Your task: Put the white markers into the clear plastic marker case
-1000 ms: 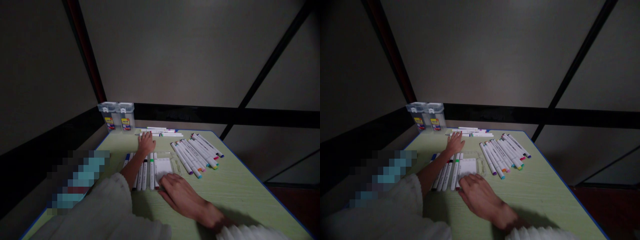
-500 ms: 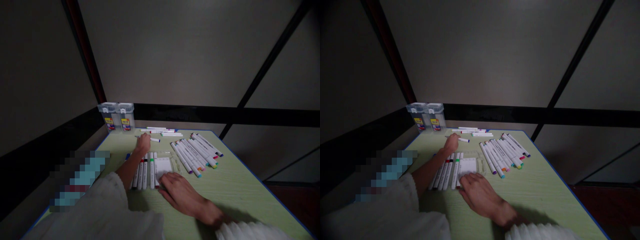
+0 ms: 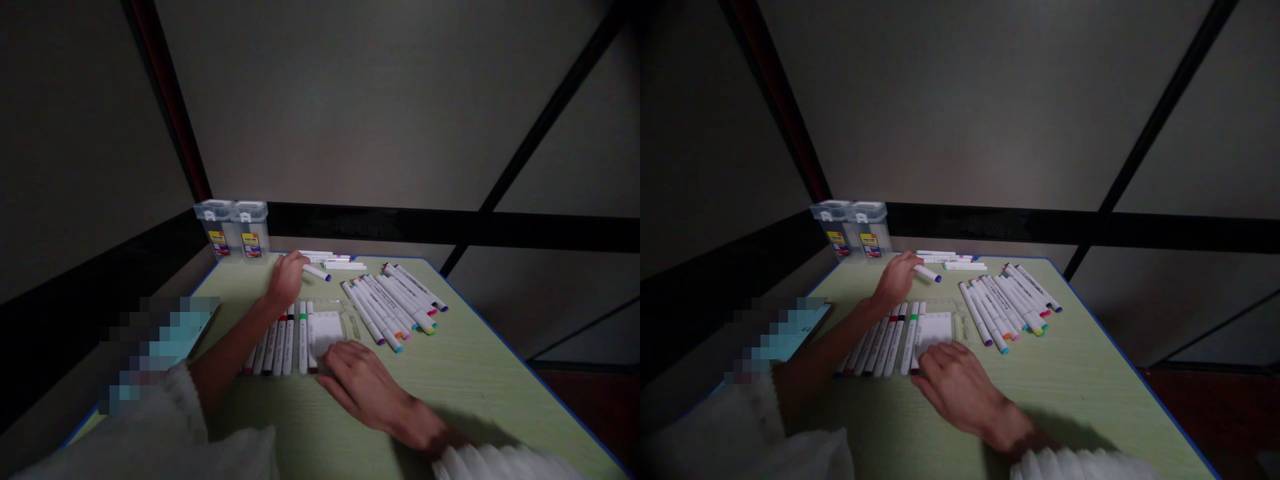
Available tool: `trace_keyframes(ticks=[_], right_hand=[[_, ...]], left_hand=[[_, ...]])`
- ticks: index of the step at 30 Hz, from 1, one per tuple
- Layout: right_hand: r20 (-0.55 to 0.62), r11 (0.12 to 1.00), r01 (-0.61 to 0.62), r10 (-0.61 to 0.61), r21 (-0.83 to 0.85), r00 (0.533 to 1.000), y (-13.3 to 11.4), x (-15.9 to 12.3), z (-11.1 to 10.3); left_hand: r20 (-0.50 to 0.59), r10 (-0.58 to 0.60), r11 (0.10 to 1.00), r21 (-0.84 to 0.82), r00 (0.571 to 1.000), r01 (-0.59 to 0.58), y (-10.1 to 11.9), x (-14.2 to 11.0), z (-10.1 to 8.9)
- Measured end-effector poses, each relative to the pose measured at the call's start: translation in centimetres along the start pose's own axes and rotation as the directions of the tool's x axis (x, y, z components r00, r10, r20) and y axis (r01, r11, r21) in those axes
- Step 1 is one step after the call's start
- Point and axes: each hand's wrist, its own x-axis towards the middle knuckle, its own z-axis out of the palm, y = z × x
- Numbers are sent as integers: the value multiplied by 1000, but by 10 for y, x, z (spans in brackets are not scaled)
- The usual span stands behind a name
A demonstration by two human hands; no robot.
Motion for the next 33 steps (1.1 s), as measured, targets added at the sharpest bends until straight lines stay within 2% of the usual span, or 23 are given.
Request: trace_keyframes(ticks=[1, 4, 7, 13, 18, 21, 26, 30, 33], right_hand=[[-51, 1000, 17, -18, -10, 999, 0, -1, 0], [-220, 997, 61, -68, -40, 973, 2, -2, -2], [-304, 995, 74, -90, -62, 949, 3, -2, -3], [-297, 998, 52, -58, -30, 953, 4, -1, -3], [-255, 996, 76, -83, -38, 963, 2, -1, -4], [-199, 988, 140, -149, -59, 969, 1, -1, -3], [-128, 989, 132, -140, -70, 982, 2, 0, -1], [-115, 990, 118, -127, -79, 985, 3, 1, -1], [-97, 991, 111, -118, -76, 988, 3, 1, 0]], left_hand=[[-74, 66, 993, -89, 995, -72, 2, -6, -4], [-128, 143, 969, -183, 981, -165, 5, -28, -13], [-164, 227, 922, -281, 960, -266, 4, -50, -14], [-172, 284, 884, -335, 943, -327, -7, -70, -8], [-119, 366, 855, -349, 923, -384, 2, -77, -5], [-40, 392, 861, -337, 919, -382, 9, -83, -4], [37, 390, 864, -360, 920, -352, 12, -87, 1], [120, 265, 867, -464, 957, -182, 14, -86, 5], [166, 204, 845, -528, 965, -88, 17, -85, 4]])
